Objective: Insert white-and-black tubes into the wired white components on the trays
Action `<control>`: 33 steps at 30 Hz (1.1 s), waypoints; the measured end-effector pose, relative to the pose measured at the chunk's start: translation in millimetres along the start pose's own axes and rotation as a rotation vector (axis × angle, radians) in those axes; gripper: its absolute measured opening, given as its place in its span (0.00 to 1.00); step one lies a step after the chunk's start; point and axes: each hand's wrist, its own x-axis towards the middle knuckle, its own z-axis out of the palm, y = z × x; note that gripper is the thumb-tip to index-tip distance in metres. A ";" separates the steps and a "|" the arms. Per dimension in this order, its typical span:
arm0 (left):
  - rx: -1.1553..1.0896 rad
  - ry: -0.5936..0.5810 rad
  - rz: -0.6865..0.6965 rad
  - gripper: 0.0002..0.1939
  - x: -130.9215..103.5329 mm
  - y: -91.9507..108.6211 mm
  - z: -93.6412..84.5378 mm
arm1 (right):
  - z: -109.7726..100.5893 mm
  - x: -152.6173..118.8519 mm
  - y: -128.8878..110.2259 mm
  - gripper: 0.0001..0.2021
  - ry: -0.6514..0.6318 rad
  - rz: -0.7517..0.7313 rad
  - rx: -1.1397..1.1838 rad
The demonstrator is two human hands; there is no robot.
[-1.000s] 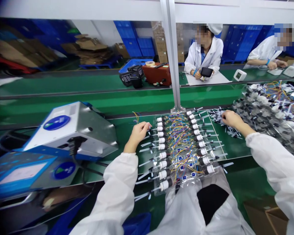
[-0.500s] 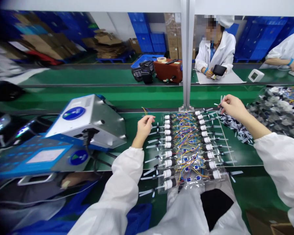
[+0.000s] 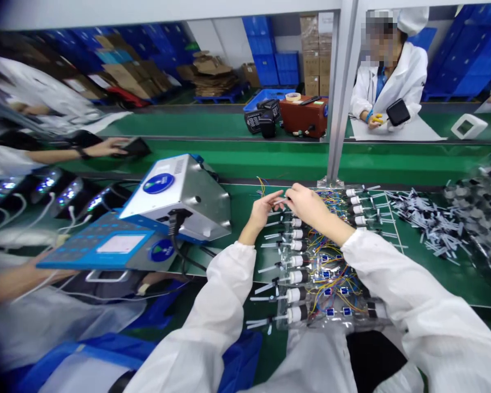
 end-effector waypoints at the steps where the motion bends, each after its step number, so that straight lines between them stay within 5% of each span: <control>1: 0.005 0.013 0.004 0.44 0.9 -1.3 -0.4 | 11.5 3.5 -3.9 0.09 -0.011 -0.010 0.035; 7: 0.002 0.202 -0.141 0.23 9.2 -12.0 -1.7 | 42.4 5.4 9.3 0.23 -0.028 -0.048 0.275; 12: -0.069 0.187 -0.147 0.35 10.3 -16.4 1.4 | 53.8 -5.7 47.5 0.13 -0.020 0.046 0.137; 17: 0.180 0.118 -0.045 0.13 3.9 -12.8 -1.7 | 69.5 -17.8 67.0 0.14 -0.111 -0.086 0.048; 24: 0.256 0.091 -0.090 0.13 14.9 -16.1 6.1 | 69.6 -13.1 66.8 0.03 -0.081 -0.001 0.149; 29: 0.243 0.199 -0.048 0.17 34.7 -21.4 19.8 | 71.2 -17.9 69.7 0.09 0.006 0.015 0.180; 33: 0.429 0.127 0.069 0.11 29.3 -14.9 21.2 | 73.2 -21.0 69.5 0.13 0.010 -0.013 0.133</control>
